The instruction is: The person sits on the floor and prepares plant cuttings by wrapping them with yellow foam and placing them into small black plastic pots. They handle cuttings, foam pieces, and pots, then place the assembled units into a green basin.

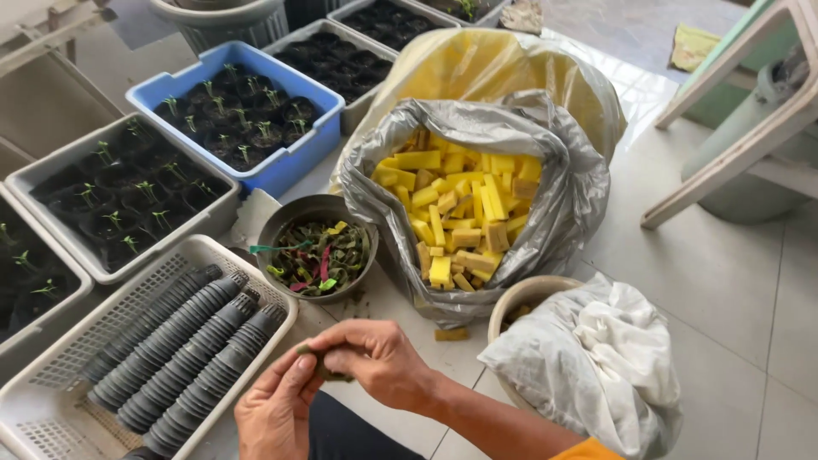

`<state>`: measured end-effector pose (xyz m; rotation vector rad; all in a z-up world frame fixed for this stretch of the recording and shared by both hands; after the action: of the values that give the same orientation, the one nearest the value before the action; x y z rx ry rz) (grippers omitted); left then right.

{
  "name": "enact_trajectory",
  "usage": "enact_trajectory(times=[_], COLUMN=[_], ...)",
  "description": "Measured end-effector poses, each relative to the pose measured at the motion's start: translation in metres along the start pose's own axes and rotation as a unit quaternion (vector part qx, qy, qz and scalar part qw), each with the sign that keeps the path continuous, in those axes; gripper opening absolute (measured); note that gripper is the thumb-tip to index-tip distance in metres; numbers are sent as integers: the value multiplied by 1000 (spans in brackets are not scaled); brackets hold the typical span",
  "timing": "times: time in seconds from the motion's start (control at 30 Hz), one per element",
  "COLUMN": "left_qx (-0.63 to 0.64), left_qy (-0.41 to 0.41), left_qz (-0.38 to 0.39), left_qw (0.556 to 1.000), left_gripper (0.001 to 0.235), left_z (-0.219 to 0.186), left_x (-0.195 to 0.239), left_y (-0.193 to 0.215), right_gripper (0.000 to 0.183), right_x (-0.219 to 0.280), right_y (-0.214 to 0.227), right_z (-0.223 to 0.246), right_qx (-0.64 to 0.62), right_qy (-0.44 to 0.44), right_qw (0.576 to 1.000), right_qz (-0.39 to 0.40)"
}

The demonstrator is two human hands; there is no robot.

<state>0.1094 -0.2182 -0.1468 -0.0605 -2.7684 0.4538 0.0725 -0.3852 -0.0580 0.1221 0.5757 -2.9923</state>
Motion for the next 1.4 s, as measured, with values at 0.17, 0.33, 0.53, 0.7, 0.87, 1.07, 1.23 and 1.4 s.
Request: enact_trajectory(times=[0.17,0.33,0.53,0.7,0.87,1.07,1.23,1.4], left_qx=[9,-11,-81,-119,-52,-1,-39,-20], left_qy=[43,49,28,74,-6,-11,-74,-90], left_qz=[-69,-79,-88,-95,-113,-87,-83,-99], left_qw=[997,996,992,986,992,996,993,991], left_gripper=[25,24,26,25,23,24,26,24], left_z=[-11,-5,12,35,-41,-31,8,-15], left_x=[14,10,-11,-20,-5,0,2,32], left_y=[16,70,119,156,79,87,127,68], right_gripper=[21,22,28,58,33,22,11,25], right_x=[-62,-157,-233,-302,-290,-238,-169,-106], right_y=[80,263,365,414,435,401,280,139], right_z=[3,-11,-12,-57,-60,-21,30,28], right_qx=[268,371,582,815,692,630,708,350], right_qy=[50,132,138,108,-40,64,343,192], right_qw=[962,896,767,559,686,707,576,880], right_qz=[17,-206,-233,-103,-224,-314,-223,-256])
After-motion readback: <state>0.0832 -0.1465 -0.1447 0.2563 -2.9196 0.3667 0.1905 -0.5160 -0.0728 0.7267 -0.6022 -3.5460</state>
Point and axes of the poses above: each hand's wrist, its own x-axis away from the middle knuckle, its own y-axis out of the back of the hand, z = x × y, the point moved 4 cm from there along -x, towards the middle knuckle, and after that the axes turned 13 degrees about -x, right-handed, at the moved point
